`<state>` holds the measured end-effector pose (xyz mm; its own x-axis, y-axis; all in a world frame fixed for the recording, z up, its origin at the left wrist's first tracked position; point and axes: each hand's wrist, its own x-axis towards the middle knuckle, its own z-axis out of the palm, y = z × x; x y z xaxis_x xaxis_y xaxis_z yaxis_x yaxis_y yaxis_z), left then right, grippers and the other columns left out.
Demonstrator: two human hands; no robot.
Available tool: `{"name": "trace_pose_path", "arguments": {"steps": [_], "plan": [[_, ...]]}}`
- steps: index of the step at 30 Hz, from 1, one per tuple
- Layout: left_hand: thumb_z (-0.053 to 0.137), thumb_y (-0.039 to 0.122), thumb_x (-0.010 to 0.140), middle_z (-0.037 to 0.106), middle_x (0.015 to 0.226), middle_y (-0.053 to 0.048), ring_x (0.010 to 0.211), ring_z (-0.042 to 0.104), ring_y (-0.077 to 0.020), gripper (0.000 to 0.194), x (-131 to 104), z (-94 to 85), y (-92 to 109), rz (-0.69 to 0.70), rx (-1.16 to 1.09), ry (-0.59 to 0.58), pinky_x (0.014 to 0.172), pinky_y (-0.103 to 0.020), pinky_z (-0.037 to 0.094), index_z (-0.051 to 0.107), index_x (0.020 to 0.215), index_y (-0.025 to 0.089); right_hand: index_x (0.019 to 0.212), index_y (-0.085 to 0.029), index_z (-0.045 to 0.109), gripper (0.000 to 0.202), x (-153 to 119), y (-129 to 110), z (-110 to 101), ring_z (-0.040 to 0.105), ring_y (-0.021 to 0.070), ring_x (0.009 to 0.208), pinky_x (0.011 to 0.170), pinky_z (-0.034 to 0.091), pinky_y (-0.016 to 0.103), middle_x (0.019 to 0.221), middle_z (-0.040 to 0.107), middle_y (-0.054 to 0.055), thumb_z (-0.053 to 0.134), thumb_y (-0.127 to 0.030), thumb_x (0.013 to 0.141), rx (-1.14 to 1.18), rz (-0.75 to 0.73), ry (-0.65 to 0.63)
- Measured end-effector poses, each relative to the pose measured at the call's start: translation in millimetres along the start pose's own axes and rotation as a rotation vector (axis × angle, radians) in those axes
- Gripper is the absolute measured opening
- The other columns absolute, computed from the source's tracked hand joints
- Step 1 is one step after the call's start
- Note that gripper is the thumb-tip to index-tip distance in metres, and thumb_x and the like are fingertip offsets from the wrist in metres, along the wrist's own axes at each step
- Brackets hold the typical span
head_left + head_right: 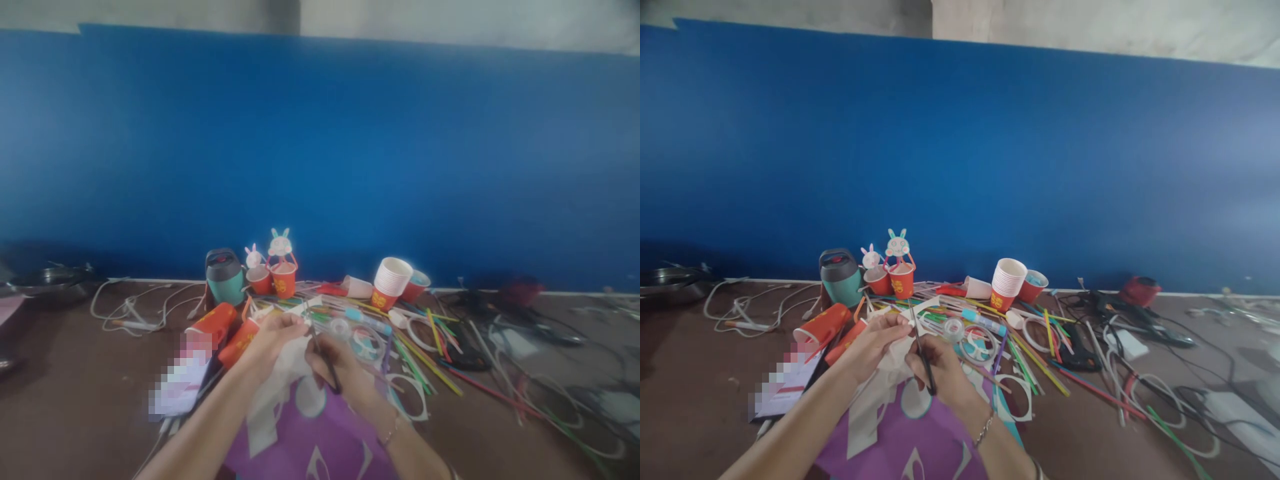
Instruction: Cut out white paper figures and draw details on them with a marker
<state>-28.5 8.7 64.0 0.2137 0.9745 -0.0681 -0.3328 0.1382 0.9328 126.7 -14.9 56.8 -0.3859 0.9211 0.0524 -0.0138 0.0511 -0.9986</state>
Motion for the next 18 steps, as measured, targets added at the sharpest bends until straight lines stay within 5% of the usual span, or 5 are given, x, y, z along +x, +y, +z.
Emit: {"name": "trace_pose_path", "arguments": {"steps": [9,18], "plan": [[0.077,0.029,0.066,0.066,0.067,-0.003,0.06,0.056,-0.013,0.018,6.3,-12.6,-4.0,-0.002,0.068,-0.049,0.057,-0.023,0.039,0.066,0.067,0.014,0.064,-0.019,0.048,0.033,-2.0,-2.3,-1.3,0.034,0.0053,0.034,0.037,0.027,0.019,0.041,0.034,-0.011,0.063,-0.046,0.074,0.024,-0.019,-0.036],[0.077,0.032,0.066,0.064,0.067,-0.002,0.066,0.057,-0.0136,0.02,3.9,-10.0,0.9,-0.006,0.093,-0.046,0.063,-0.024,0.04,0.066,0.067,0.015,0.066,-0.018,0.05,0.028,-0.2,1.6,-1.0,0.035,0.0052,0.033,0.035,0.025,0.018,0.041,0.041,-0.009,0.065,-0.04,0.073,0.005,0.008,-0.029]]}}
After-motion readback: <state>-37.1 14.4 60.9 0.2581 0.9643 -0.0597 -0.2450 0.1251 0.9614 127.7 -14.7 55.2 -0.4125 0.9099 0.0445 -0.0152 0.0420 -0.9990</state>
